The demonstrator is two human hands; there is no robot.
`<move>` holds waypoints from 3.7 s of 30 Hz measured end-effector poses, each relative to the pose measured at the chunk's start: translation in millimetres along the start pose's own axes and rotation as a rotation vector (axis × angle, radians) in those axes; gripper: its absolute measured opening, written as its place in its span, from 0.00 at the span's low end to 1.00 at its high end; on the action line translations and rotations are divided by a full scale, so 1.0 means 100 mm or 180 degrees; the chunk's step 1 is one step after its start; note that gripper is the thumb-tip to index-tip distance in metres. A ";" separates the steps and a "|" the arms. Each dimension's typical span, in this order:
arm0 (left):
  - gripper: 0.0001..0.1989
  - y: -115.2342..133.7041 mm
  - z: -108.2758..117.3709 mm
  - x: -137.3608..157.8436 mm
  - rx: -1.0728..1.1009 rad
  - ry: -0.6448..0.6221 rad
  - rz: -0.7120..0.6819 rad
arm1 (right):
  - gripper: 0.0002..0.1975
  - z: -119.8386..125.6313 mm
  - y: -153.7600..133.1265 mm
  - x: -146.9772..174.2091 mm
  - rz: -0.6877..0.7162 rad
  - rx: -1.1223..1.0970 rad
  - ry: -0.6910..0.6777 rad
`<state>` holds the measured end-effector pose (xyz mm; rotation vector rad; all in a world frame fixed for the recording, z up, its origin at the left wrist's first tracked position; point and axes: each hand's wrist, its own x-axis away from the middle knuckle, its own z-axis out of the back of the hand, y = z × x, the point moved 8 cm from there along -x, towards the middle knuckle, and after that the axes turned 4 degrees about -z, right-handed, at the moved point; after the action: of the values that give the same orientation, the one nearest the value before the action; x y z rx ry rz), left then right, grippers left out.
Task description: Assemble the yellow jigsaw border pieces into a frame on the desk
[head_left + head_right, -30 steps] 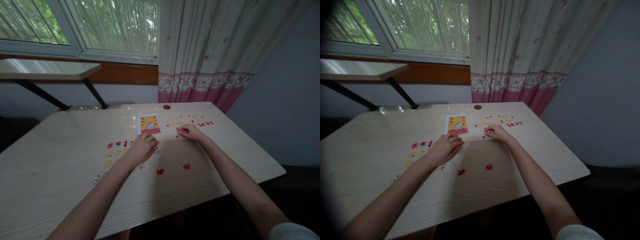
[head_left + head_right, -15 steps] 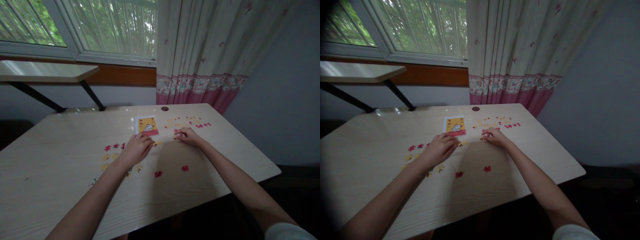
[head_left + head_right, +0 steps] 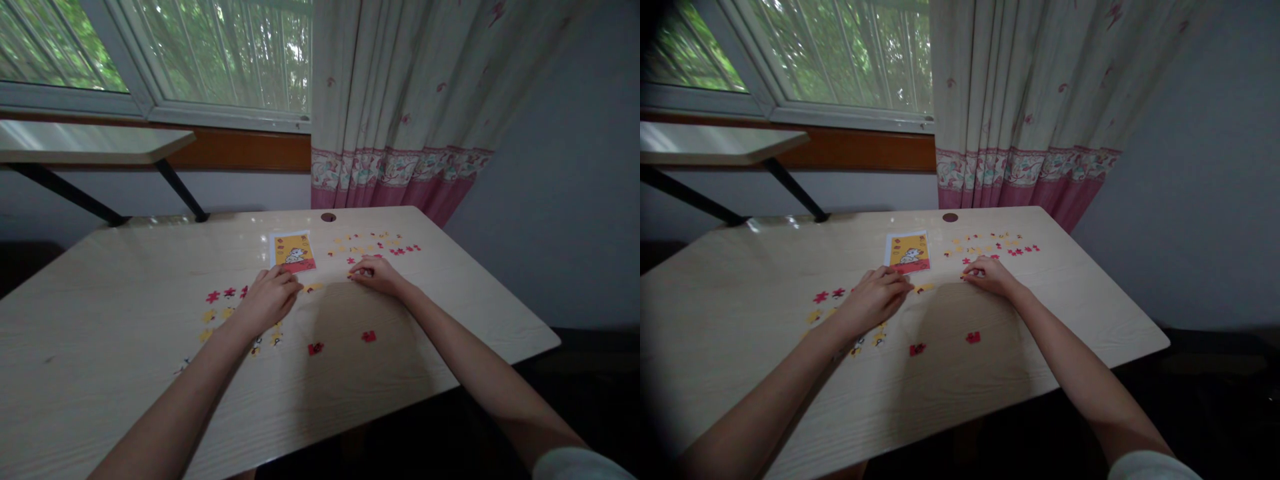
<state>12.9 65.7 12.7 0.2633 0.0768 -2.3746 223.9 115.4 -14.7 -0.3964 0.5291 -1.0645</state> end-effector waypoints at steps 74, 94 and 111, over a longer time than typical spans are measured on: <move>0.12 -0.04 0.00 0.00 0.0126 0.0153 0.0118 | 0.09 0.48 0.78 -0.58 -0.0780 0.0946 -0.0686; 0.12 -0.03 0.00 0.00 0.0072 0.0083 0.0156 | 0.07 0.41 0.76 -0.58 -0.1133 0.0845 -0.1074; 0.11 -0.02 -0.01 -0.01 0.0020 0.0044 0.0113 | 0.09 0.43 0.33 -0.46 -0.0764 -0.0558 -0.0201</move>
<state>12.5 68.2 12.2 0.2821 0.0708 -2.3383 255.1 173.5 12.1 -0.6583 0.5292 -1.2357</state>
